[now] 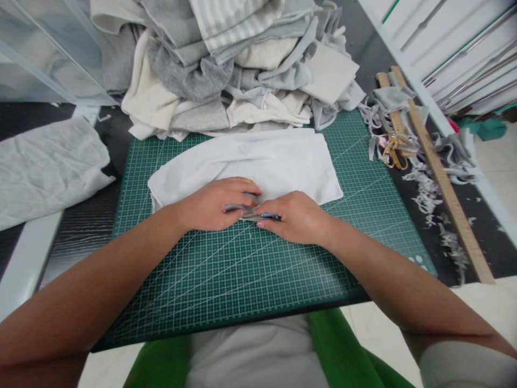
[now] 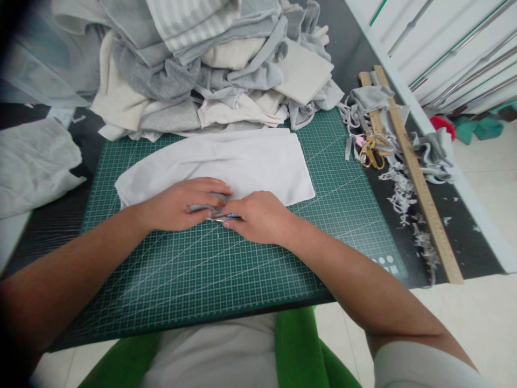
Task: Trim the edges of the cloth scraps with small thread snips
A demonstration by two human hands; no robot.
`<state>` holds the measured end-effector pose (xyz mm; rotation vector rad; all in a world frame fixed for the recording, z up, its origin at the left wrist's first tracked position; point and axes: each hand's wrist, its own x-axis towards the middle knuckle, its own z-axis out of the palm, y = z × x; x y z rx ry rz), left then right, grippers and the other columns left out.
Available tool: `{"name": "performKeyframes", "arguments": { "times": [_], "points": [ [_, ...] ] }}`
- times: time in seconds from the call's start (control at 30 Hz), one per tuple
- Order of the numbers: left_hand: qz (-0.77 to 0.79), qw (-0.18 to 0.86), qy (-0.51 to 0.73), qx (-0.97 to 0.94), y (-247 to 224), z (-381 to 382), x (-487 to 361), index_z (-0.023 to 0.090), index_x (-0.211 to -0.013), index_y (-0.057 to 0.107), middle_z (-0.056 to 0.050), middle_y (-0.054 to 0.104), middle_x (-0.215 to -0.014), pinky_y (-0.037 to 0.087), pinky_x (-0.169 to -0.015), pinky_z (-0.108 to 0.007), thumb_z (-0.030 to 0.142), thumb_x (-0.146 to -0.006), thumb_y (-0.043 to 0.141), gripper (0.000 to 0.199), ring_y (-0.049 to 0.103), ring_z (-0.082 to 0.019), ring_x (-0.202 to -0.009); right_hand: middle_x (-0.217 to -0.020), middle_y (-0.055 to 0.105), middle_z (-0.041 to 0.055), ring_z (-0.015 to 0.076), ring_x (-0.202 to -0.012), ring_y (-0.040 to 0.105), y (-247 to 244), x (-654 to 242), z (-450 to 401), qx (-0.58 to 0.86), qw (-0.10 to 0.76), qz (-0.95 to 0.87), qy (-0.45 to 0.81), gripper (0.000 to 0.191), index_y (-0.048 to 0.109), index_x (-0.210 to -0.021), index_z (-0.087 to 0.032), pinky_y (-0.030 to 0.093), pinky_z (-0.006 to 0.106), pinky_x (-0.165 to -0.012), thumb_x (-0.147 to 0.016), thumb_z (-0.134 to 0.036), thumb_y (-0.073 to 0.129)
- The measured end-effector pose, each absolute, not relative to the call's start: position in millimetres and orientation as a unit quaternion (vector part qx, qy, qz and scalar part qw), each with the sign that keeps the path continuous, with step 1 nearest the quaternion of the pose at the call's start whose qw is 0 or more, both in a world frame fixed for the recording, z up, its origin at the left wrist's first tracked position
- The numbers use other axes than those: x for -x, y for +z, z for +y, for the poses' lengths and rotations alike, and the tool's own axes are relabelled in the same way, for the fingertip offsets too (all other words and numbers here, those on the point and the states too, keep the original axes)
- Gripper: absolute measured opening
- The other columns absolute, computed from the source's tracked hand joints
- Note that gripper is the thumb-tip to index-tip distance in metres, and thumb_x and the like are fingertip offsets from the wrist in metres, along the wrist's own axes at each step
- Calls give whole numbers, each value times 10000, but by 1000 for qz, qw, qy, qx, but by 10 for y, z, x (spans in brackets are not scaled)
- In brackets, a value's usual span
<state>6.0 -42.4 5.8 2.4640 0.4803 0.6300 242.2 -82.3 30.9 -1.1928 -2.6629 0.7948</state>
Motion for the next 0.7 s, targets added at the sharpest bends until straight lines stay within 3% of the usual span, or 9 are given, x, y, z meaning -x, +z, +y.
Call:
{"name": "performKeyframes", "arguments": {
  "times": [0.37, 0.7],
  "points": [
    [186, 275, 232, -915, 79, -441, -74, 169, -1043, 699, -114, 665, -1260, 503, -1057, -449, 80, -821, 569, 273, 601, -255, -1215, -996, 777, -11, 187, -860, 708, 324, -2378, -844, 403, 32, -886, 226, 259, 709, -1150, -315, 461, 293, -763, -928, -381, 593],
    [187, 279, 231, -913, 63, -435, -64, 180, -1070, 693, -105, 663, -1266, 503, -1057, -452, 81, -831, 549, 296, 593, -248, -1228, -932, 777, 11, 209, -865, 714, 322, -2379, -836, 398, 33, -887, 233, 246, 731, -1092, -275, 461, 296, -742, -938, -380, 571]
  ]
}}
